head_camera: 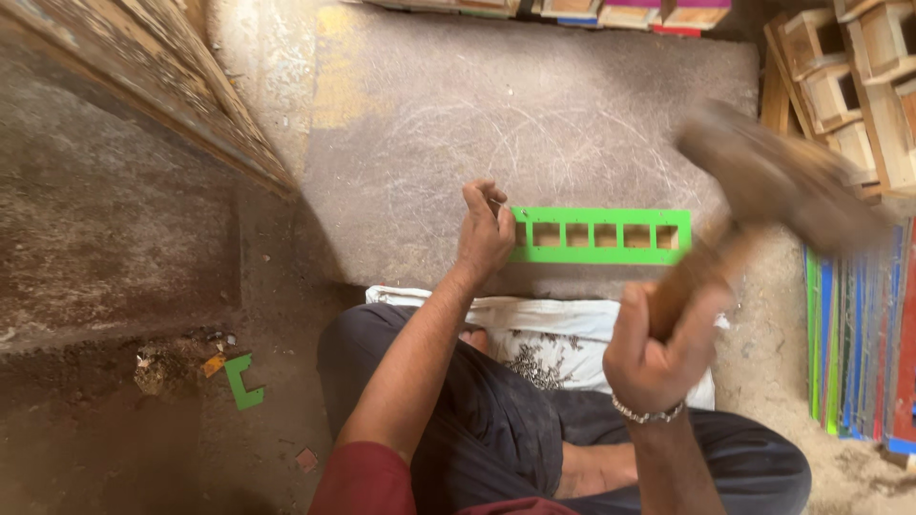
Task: The person sits on the floor and assembles small wooden frames using a hammer and nails. They pick up a wooden frame, place it on a white sack, and hammer nails into the frame to secure it. The person repeats this process with multiple frames of different colors, stacking the completed frames nearby.
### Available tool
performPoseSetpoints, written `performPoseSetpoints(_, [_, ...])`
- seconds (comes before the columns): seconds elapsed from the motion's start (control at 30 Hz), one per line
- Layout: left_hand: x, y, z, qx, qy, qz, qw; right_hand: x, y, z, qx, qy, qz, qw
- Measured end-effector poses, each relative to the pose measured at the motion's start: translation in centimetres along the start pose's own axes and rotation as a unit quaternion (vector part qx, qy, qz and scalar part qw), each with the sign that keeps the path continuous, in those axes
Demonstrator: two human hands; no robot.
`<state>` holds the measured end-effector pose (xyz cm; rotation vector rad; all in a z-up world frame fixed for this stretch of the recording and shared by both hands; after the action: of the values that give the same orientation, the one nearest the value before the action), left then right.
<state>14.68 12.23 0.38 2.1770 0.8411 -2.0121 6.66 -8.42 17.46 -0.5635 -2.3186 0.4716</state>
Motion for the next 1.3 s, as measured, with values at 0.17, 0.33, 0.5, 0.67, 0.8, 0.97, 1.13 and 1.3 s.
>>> performPoseSetpoints(0.17, [0.9,0.7,0.1,0.007,0.000,0.016,1.000,0.9,4.2,1.2,0.078,0.097,0.032,0.992])
performPoseSetpoints(0.33, [1.2,0.8,-0.2,-0.005,-0.012,0.009,1.000,-1.4,6.2,1.6,0.325,0.234,0.096,0.911])
performPoseSetpoints(0.5, [1.0,0.7,0.1,-0.028,-0.003,0.020,0.999,-1.1,5.3,2.4,0.155,0.105,0.042,0.981])
performPoseSetpoints(0.67, [0.6,0.8,0.2,-0.029,-0.005,0.011,0.999,-2.6,6.3,3.5,0.257,0.245,0.068,0.932])
performPoseSetpoints(0.8, [0.7,0.6,-0.2,-0.013,0.000,0.012,1.000,-4.0,4.6,5.2,0.195,0.178,0.028,0.964])
performPoseSetpoints(0.97, [-2.0,-0.4,0.9,0.025,0.026,-0.050,0.998,-3.5,0.2,9.6,0.066,0.418,-0.099,0.900])
performPoseSetpoints(1.13, [-6.0,-0.2,1.1,0.116,0.304,-0.281,0.903,-4.3,-1.7,12.4,-0.103,0.505,-0.223,0.827])
performPoseSetpoints(1.3, [-5.6,-1.5,1.1,0.235,0.217,-0.343,0.883,-5.8,-2.3,12.8,-0.157,0.570,-0.249,0.767])
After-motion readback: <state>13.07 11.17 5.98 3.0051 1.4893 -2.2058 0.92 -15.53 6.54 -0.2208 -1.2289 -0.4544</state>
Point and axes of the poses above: each hand's wrist, its own z-axis away from the middle knuckle, its own y-axis out of the palm, x = y × z, the point moved 1 cm from there along -z, towards the middle knuckle, and after that the axes turned 8 degrees about -z, right-handed, at the moved point
